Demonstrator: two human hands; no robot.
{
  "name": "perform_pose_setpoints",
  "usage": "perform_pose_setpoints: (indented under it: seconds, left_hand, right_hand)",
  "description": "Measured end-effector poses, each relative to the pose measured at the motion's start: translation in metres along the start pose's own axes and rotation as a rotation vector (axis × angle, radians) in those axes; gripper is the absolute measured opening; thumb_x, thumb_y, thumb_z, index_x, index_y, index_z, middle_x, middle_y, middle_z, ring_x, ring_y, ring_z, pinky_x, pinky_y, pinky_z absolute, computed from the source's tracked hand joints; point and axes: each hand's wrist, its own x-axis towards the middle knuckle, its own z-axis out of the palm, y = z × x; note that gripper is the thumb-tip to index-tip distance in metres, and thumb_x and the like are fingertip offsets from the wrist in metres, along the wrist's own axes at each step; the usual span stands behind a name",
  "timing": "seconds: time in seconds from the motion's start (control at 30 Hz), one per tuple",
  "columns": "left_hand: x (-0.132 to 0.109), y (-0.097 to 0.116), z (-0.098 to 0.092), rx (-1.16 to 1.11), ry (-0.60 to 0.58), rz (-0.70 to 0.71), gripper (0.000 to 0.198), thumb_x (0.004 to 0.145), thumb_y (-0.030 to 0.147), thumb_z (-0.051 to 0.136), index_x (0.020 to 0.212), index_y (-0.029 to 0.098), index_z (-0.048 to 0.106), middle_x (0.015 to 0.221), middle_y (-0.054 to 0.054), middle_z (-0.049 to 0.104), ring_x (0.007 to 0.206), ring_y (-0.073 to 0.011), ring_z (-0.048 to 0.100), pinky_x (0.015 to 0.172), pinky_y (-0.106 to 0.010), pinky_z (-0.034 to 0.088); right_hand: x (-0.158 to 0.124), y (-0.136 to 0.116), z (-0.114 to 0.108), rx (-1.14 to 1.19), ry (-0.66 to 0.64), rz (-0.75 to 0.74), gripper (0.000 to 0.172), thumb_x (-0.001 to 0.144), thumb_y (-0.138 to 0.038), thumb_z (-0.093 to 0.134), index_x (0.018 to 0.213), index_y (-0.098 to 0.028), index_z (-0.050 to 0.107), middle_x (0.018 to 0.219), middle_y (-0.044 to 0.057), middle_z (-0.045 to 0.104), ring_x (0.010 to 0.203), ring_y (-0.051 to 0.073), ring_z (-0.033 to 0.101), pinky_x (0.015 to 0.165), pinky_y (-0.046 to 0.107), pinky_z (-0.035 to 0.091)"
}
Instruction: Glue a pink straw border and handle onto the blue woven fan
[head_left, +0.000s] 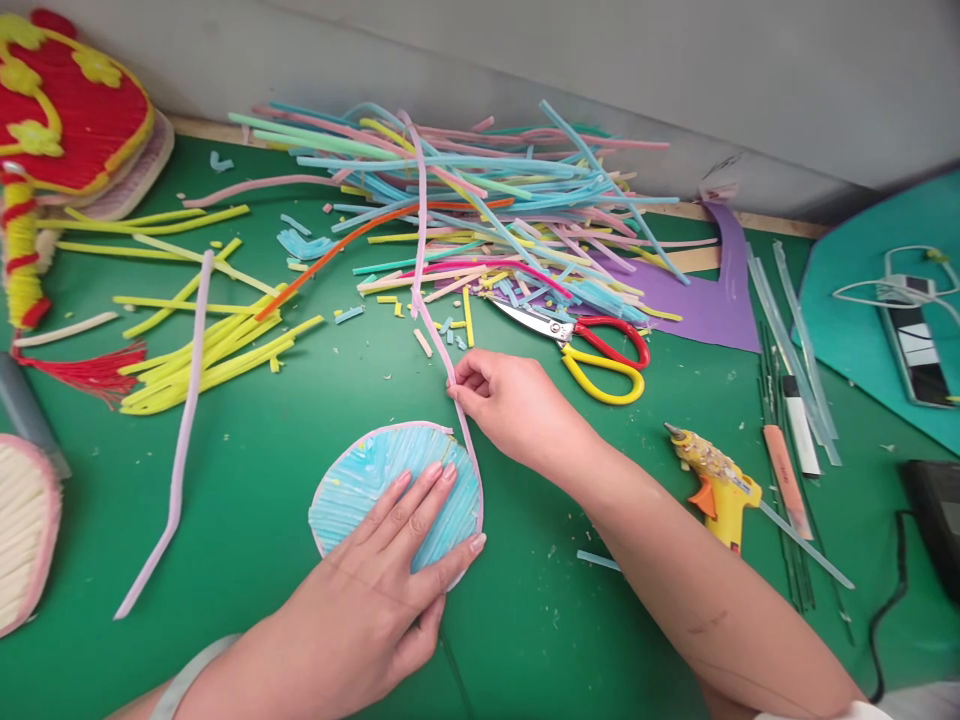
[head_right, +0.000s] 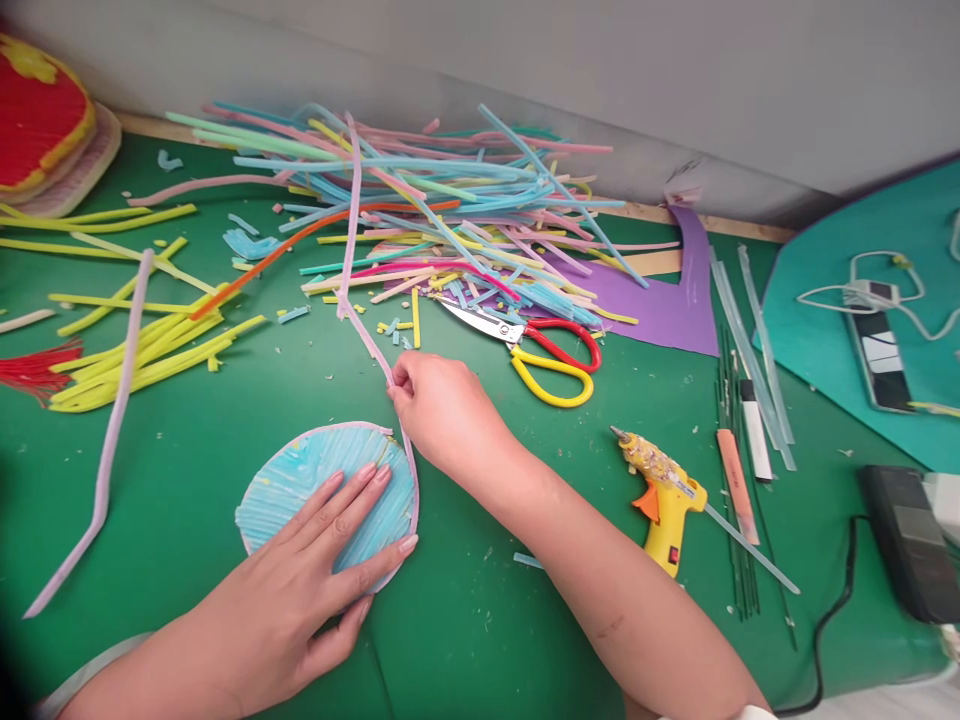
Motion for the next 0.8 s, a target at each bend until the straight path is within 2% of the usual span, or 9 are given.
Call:
perform_pose_setpoints:
  seconds: [0.47,0.8]
  left_hand:
    - [-0.0006,-0.0007,0.0015,-0.001,0.007,0.002,0.059,0.087,0.01,0.052,0.144,0.022,0.046,0.164,-0.02,0.015,0.149,-0.0395,0.019,0.112,-0.064,0.035]
    - [-0.0009,-0.0002,0.003,-0.018,0.019,-0.016,0.06,0.086,0.01,0.054,0.144,0.024,0.046,0.165,-0.016,0.01,0.149,-0.0394,0.021,0.113,-0.064,0.035]
  right_hand:
    - [0.002,-0.0062,0.0041,-0.025,-0.05,-0.108,0.008,0.089,-0.013,0.061,0.082,-0.018,0.063,0.081,0.0,0.068,0.071,0.011,0.057,0.064,0.023,0.035]
    - [0.0032,-0.0046,0.0087,0.006,-0.047,-0.154,0.008,0.088,-0.012,0.061,0.082,-0.018,0.064,0.084,0.0,0.068,0.073,0.011,0.057,0.066,0.023,0.036]
